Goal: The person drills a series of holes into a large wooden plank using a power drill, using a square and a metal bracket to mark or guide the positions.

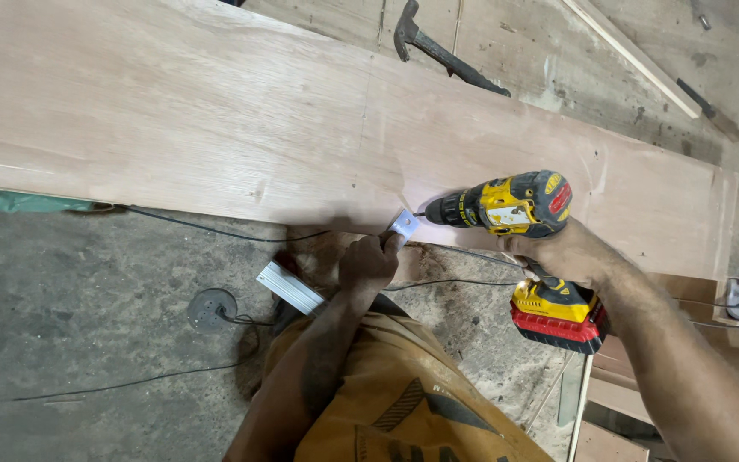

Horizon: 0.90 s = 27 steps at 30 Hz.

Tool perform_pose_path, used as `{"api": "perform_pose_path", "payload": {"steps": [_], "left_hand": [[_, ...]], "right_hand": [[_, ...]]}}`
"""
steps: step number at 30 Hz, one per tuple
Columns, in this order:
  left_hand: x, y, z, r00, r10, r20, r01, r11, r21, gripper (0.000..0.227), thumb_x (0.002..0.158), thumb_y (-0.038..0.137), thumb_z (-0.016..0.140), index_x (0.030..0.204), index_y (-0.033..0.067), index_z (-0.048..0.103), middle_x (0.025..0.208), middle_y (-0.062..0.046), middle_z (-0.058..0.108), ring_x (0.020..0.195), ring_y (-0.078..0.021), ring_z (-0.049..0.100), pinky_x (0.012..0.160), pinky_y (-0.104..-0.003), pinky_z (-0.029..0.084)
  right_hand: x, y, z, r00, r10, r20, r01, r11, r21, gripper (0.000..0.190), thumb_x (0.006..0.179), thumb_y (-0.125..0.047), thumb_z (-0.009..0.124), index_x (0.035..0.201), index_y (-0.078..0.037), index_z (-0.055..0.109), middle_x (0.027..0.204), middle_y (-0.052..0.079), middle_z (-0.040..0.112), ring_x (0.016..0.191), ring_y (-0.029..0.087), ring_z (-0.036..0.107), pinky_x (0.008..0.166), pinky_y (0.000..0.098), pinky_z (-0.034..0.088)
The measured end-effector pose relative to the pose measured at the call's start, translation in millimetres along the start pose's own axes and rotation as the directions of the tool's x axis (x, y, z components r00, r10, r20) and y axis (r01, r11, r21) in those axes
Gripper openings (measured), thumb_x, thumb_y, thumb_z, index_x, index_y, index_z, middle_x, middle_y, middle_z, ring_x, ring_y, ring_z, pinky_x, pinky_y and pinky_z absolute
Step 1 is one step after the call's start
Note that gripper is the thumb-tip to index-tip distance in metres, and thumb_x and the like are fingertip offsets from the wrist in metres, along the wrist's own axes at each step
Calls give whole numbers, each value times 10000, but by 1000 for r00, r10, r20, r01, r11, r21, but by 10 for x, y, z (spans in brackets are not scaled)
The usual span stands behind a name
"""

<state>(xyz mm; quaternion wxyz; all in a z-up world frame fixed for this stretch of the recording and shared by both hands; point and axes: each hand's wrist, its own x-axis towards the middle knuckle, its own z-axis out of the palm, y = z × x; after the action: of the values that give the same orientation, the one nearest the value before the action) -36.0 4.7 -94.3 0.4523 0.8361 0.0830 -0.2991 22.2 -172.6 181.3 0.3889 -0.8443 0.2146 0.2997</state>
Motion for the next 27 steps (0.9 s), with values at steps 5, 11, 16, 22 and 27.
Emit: {"api": "perform_pose_path", "payload": {"steps": [5,11,16,22,27], "left_hand": [[-23,54,-17,1000,10,-8,-10,1000,-21,650,971,632,444,973,53,740,1007,-254,736,1085,-432,705,963,-517,528],[27,0,25,1000,22,-3,-22,1000,-13,672,965,652,437,972,50,737,988,-253,734,1067,-426,714,947,-515,548],[-57,55,-129,999,36,32,-33,997,-74,632,1006,597,431,973,38,725,967,-257,720,1058,-440,709,934,-537,553],[-96,84,-235,992,44,118,-32,994,-102,622,1031,571,389,999,40,710,968,-230,723,1068,-425,707,921,-542,563],[-32,29,-75,997,54,53,-47,992,-113,672,1045,626,355,944,48,683,874,-216,702,1010,-406,724,889,-541,579]], "right_hand": [[-37,-27,40,1000,-6,6,6,1000,0,130,843,21,715,736,63,653,521,159,554,429,243,563,410,364,513],[-97,-120,88,999,-20,32,21,1000,-22,73,829,43,673,762,62,648,521,159,536,425,244,558,402,362,494],[-186,-222,117,1000,7,18,-6,999,-46,74,855,46,670,787,71,652,531,159,543,424,250,548,405,372,497],[-228,-344,170,1000,13,10,-11,978,-206,154,851,-37,716,735,52,668,540,155,600,464,242,625,468,350,542],[-247,-277,133,999,38,-28,-42,982,-182,194,840,-51,707,672,32,656,536,159,622,478,241,648,484,347,551]]}}
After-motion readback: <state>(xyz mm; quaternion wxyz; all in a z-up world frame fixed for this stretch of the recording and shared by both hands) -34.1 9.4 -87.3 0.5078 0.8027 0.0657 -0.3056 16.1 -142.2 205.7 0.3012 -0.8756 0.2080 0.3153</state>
